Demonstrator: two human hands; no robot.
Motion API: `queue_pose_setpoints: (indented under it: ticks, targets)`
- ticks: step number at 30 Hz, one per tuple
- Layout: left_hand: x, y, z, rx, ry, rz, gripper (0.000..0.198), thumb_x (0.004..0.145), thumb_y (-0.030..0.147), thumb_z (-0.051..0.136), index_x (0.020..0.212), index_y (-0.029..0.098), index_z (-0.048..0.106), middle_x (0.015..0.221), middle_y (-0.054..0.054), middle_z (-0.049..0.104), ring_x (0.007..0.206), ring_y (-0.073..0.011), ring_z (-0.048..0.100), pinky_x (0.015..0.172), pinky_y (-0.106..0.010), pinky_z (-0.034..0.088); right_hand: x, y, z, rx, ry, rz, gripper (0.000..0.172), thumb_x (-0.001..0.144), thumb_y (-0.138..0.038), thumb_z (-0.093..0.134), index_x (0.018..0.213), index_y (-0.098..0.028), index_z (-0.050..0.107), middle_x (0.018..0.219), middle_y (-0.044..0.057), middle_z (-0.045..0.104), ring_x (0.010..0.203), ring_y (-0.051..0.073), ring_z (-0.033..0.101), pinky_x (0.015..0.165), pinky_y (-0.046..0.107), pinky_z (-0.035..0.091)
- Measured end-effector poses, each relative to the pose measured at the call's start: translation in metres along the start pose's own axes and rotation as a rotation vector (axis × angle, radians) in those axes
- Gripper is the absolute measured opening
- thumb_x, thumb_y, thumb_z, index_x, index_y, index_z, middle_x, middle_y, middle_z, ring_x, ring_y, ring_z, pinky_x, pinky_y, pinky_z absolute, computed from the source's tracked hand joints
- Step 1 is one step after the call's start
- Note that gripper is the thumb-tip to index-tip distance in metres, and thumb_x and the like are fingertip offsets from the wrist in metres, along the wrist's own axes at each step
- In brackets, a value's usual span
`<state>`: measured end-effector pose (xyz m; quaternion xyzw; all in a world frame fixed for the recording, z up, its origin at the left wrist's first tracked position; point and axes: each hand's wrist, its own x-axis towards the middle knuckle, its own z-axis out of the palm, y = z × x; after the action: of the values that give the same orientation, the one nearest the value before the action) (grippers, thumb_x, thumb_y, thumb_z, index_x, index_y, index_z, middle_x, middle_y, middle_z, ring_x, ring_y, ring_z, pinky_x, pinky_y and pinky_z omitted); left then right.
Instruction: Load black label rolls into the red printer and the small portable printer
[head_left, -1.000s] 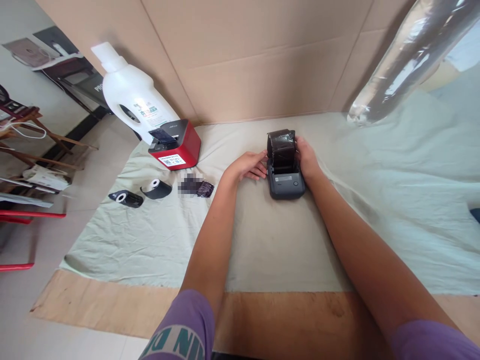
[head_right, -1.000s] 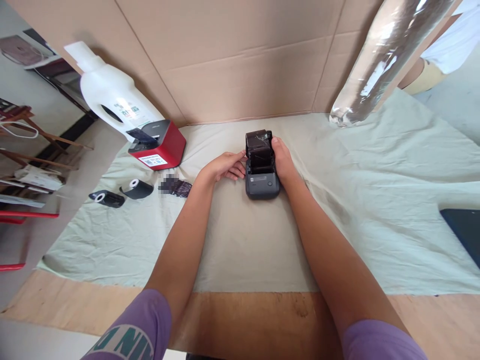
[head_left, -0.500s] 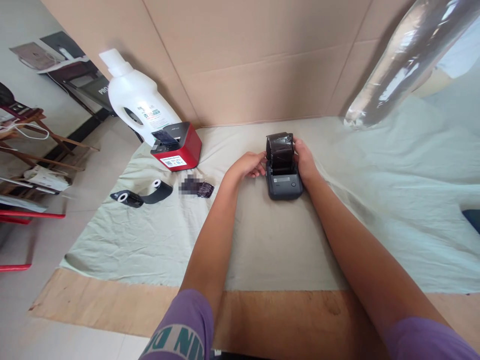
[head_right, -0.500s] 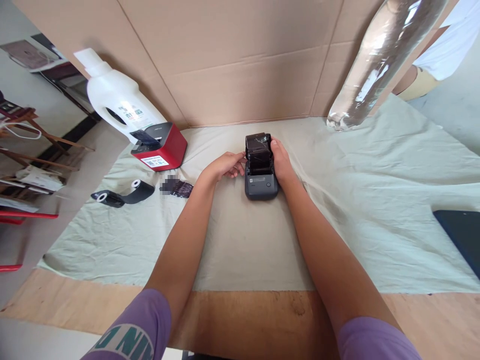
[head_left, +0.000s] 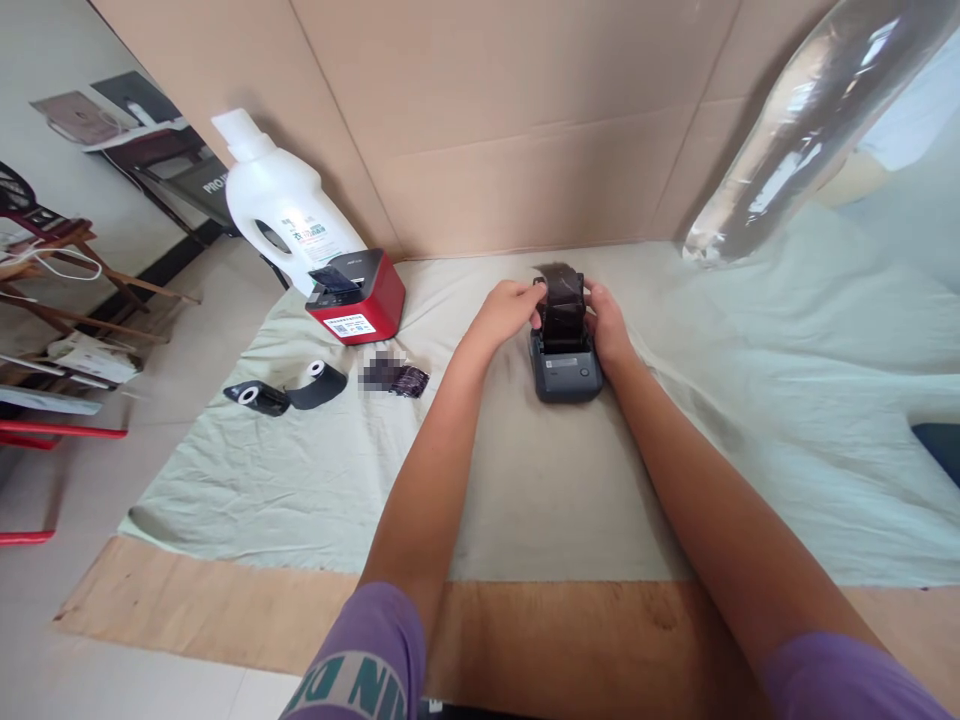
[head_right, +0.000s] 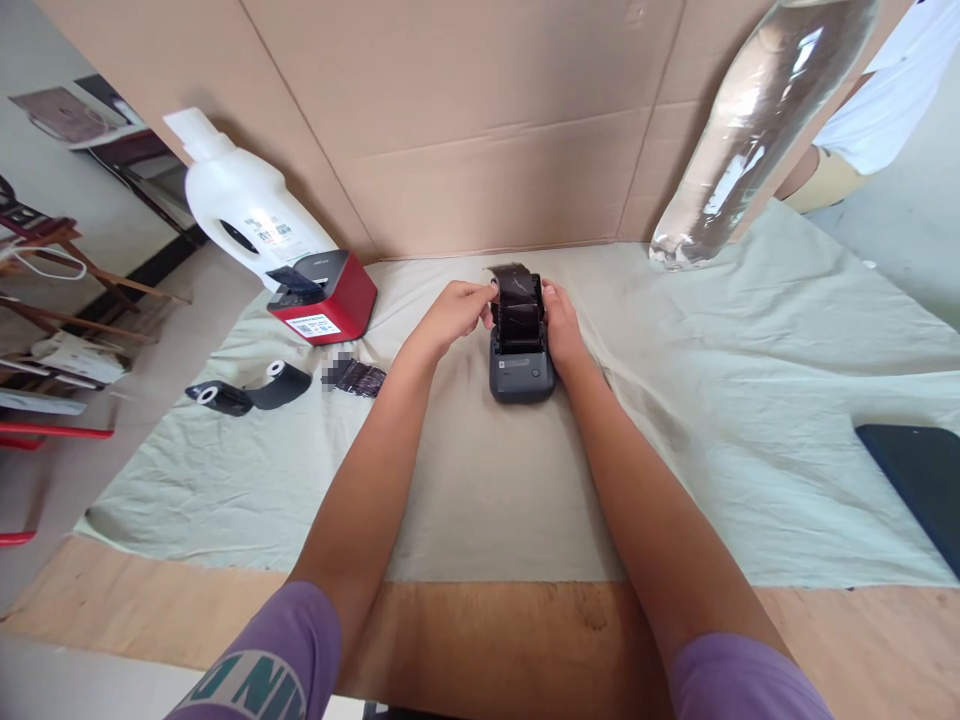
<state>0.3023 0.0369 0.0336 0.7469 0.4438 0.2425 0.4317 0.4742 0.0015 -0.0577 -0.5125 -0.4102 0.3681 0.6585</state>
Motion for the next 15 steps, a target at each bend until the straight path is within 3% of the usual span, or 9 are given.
queue_pose_setpoints:
  ticks: [4, 6, 10, 13, 15]
  targets:
    - [-0.011, 0.011, -0.004, -0.109, -0.318, 0.017, 0.043, 0.093, 0.05, 0.052, 0.077, 0.016, 0.072, 0.051, 0.0, 0.049, 0.047, -0.0093, 0.04, 0.055, -0.024, 0.038, -0.001, -0.001, 0.001, 0.039, 0.047, 0.021, 0.065, 0.078, -0.078, 0.055, 0.121, -0.029, 0.059, 0.112, 0.003, 0.068, 0.103, 0.025, 0.067, 0.083, 0.039, 0.057]
    - [-0.01, 0.009, -0.002, -0.056, -0.372, 0.046, 0.038, 0.089, 0.047, 0.06, 0.077, 0.015, 0.075, 0.048, 0.002, 0.045, 0.048, -0.0093, 0.04, 0.057, -0.024, 0.039, -0.001, -0.001, 0.002, 0.037, 0.042, 0.032, 0.067, 0.078, -0.078, 0.053, 0.123, -0.028, 0.056, 0.108, 0.003, 0.067, 0.097, 0.024, 0.069, 0.078, 0.037, 0.058]
    - [0.001, -0.001, 0.014, -0.034, -0.129, 0.172, 0.025, 0.084, 0.036, 0.063, 0.08, 0.014, 0.074, 0.065, 0.0, 0.061, 0.062, -0.0112, 0.054, 0.063, -0.023, 0.042, 0.0, -0.001, 0.002, 0.025, 0.034, 0.033, 0.067, 0.078, -0.077, 0.052, 0.123, -0.027, 0.054, 0.109, 0.003, 0.066, 0.093, 0.022, 0.069, 0.076, 0.034, 0.057]
    - [0.006, -0.005, 0.021, -0.033, 0.035, 0.149, 0.025, 0.085, 0.033, 0.061, 0.1, 0.016, 0.072, 0.08, -0.002, 0.068, 0.072, -0.0132, 0.06, 0.069, -0.022, 0.044, 0.0, 0.0, 0.002, 0.042, 0.041, 0.034, 0.065, 0.079, -0.076, 0.053, 0.121, -0.027, 0.055, 0.112, 0.004, 0.066, 0.094, 0.022, 0.069, 0.079, 0.035, 0.057]
    - [0.006, -0.003, 0.018, 0.039, 0.113, 0.102, 0.025, 0.086, 0.033, 0.06, 0.102, 0.017, 0.07, 0.081, -0.003, 0.068, 0.074, -0.0143, 0.06, 0.071, -0.023, 0.045, 0.0, 0.0, 0.002, 0.051, 0.028, 0.026, 0.063, 0.08, -0.075, 0.053, 0.121, -0.027, 0.056, 0.113, 0.004, 0.066, 0.096, 0.022, 0.068, 0.081, 0.036, 0.056]
